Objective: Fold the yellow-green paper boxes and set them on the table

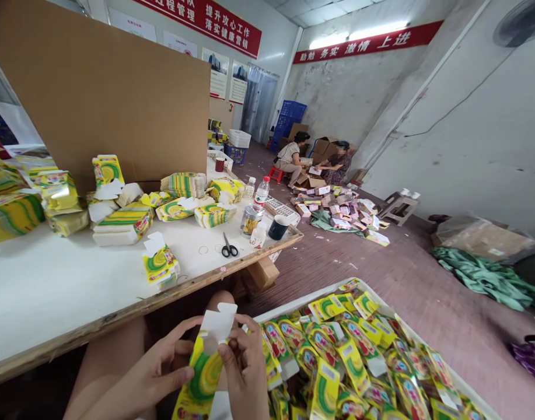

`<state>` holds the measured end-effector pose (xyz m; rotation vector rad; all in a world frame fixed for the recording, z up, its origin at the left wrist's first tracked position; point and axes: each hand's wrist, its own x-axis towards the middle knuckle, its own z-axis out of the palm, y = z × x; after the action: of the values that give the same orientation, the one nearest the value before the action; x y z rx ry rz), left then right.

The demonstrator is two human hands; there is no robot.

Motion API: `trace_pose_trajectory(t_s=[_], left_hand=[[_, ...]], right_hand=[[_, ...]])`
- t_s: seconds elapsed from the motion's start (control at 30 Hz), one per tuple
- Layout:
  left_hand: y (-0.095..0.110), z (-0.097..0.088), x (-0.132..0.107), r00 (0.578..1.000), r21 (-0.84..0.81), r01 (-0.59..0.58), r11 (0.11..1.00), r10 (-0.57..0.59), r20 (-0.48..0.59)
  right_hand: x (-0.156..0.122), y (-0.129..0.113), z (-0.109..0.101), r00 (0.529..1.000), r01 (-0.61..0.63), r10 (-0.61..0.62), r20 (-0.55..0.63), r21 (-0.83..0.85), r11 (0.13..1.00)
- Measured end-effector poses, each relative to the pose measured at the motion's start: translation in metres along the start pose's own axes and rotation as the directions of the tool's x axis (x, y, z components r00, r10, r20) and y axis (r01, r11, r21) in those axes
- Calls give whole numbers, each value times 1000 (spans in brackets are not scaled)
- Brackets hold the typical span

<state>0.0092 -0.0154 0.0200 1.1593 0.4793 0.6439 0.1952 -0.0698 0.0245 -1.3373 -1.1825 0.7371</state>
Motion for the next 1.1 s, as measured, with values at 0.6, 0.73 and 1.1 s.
trace_pose_trajectory(t_s=[0.6, 0.73, 1.1], left_hand=[[0, 2, 2, 994, 364, -26, 931, 62, -88], [7, 6, 2, 998, 315, -12, 949, 31, -57], [-3, -2, 7, 993, 206, -54, 977, 75, -95]], right_hand=[[7, 1, 0, 964, -195, 213, 162, -121, 973], [5, 6, 1, 967, -171, 200, 155, -184, 968], [3, 1, 5, 958, -131, 183, 220, -232, 964]])
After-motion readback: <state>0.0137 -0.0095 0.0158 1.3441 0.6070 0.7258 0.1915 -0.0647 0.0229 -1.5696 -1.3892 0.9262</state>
